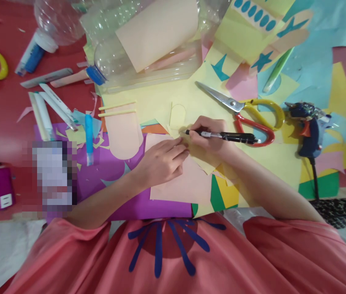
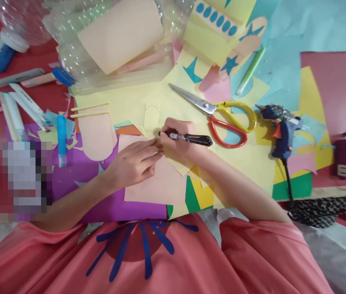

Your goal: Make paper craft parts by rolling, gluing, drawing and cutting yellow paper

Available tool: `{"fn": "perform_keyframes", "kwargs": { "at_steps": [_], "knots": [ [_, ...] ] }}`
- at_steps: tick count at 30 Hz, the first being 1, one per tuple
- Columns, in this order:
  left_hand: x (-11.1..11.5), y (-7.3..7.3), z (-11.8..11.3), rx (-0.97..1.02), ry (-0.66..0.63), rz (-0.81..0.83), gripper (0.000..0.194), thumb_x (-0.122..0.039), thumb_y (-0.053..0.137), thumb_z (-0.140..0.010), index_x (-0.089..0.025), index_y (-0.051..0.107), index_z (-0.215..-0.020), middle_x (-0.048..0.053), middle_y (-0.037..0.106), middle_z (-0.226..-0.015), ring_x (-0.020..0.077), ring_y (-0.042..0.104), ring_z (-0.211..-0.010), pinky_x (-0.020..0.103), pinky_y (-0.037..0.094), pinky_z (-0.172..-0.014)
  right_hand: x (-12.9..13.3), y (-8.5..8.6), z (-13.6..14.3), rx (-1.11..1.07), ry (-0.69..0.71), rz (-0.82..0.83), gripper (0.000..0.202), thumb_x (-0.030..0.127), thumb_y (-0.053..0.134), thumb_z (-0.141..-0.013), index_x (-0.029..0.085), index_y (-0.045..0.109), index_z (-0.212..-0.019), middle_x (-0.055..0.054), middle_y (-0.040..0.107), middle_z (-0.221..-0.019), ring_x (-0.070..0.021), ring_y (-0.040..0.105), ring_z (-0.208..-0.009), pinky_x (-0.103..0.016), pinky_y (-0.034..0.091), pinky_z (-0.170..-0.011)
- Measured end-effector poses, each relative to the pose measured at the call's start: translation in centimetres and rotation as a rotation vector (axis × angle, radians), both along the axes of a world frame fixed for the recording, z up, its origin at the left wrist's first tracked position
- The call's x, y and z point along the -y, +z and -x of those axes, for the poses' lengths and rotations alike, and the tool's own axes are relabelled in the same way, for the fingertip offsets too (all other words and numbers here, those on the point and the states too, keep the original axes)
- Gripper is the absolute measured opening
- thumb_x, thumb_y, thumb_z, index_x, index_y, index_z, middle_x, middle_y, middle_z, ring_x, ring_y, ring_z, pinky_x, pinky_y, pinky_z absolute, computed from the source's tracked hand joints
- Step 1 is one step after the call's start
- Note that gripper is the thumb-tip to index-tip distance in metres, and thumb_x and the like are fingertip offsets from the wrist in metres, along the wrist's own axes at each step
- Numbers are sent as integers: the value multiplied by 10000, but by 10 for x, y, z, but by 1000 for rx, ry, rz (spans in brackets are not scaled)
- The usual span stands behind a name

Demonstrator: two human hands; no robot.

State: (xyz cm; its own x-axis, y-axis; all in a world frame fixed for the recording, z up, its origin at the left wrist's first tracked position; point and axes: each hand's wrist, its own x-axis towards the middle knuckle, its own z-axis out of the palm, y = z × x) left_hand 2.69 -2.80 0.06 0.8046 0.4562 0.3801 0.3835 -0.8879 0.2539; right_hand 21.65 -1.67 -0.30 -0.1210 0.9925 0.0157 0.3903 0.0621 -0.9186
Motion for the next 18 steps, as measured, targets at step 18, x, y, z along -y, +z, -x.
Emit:
{"fn": "perform_keyframes", "kwargs": {
  "at_steps": [18],
  "knots": [
    [1,-2,1,-14,5,15,254,-84,489,-850,-110,687,-1007,99,752,-1026,254,689,-1098,372,603,-895,0,2,-2,26,-70,35,143,188,570,-714,222,480,-608,68,480,-505,-75,368,-461,-248,316,-467]
  ]
}}
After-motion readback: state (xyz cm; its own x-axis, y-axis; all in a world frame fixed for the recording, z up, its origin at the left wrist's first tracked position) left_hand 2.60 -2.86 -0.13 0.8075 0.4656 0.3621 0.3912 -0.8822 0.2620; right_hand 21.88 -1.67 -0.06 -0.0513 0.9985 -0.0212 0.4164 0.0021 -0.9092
